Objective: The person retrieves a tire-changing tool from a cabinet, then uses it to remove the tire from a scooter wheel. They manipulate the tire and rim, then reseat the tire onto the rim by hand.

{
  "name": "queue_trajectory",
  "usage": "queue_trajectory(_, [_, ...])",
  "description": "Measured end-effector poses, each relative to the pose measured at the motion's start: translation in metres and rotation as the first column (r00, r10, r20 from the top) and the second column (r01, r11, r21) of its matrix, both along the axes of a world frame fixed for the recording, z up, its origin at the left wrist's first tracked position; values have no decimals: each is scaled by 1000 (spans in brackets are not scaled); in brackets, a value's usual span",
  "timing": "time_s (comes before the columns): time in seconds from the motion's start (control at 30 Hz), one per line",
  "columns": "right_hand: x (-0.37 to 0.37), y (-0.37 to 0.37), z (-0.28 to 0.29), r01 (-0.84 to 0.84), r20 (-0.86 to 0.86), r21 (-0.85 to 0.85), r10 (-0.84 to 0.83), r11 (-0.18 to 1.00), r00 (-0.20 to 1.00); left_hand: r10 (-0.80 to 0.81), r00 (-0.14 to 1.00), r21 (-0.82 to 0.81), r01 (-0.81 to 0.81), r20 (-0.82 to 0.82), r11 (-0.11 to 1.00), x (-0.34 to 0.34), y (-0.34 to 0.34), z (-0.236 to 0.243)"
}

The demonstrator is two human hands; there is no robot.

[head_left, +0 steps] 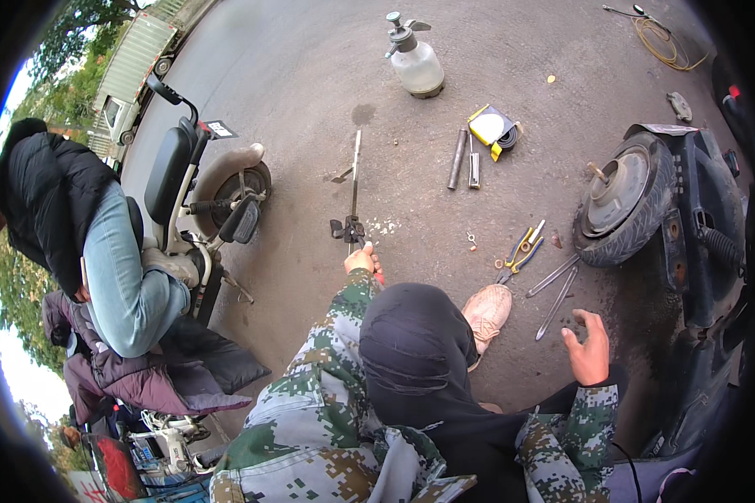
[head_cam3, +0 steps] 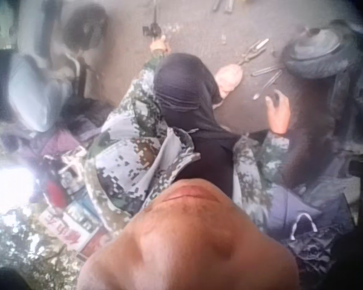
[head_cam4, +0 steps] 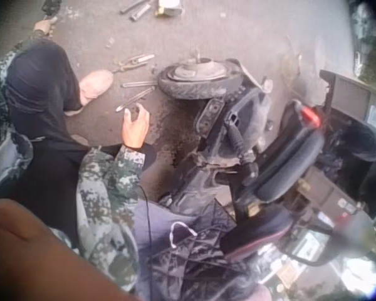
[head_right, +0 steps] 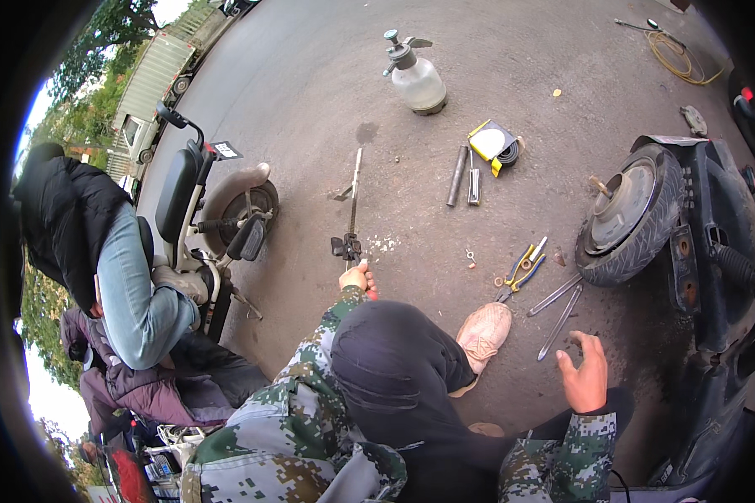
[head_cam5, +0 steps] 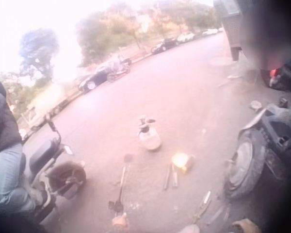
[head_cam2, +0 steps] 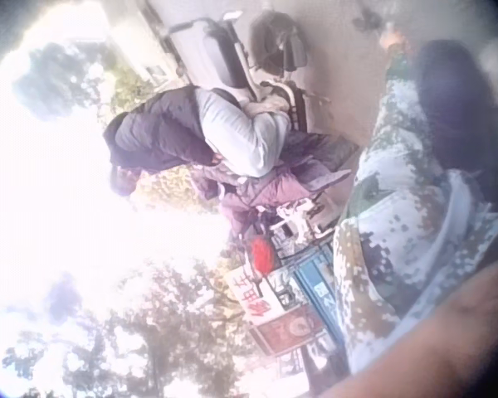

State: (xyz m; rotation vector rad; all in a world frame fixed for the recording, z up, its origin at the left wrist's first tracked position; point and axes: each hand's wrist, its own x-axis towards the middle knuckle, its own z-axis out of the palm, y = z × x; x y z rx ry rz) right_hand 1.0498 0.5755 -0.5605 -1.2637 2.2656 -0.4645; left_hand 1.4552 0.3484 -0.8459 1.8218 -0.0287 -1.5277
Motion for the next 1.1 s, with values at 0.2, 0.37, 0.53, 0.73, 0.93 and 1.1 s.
queue_trajectory(0.2, [8, -12, -14, -86, 76, 5, 85, 996, 993, 107, 989, -38, -104, 106, 994, -8, -33, -52])
queue_trajectory(0.37, [16, -23, -25, -49, 69, 98, 42, 994, 997, 34, 984, -89, -19, 177, 996, -37, -81, -71])
queue_trajectory(0.53, [6, -30, -25, -43, -7, 136, 44, 990, 999, -78, 958, -152, 123, 275, 981, -54, -138, -91])
queue_trajectory(0.73, [-2, -35, 20, 108, -1, 145, -109, 984, 994, -900, 312, 257, 883, 306, 393, -68, -191, 18])
queue_trajectory(0.93, [34, -46, 65, 372, 185, 184, -404, 910, 896, -705, 661, -584, 688, 258, 431, -92, -129, 234])
queue_trajectory(1.1, [53, -71, 120, 426, 113, 191, -451, 884, 885, -624, 780, -436, 579, 50, 689, -82, -71, 342])
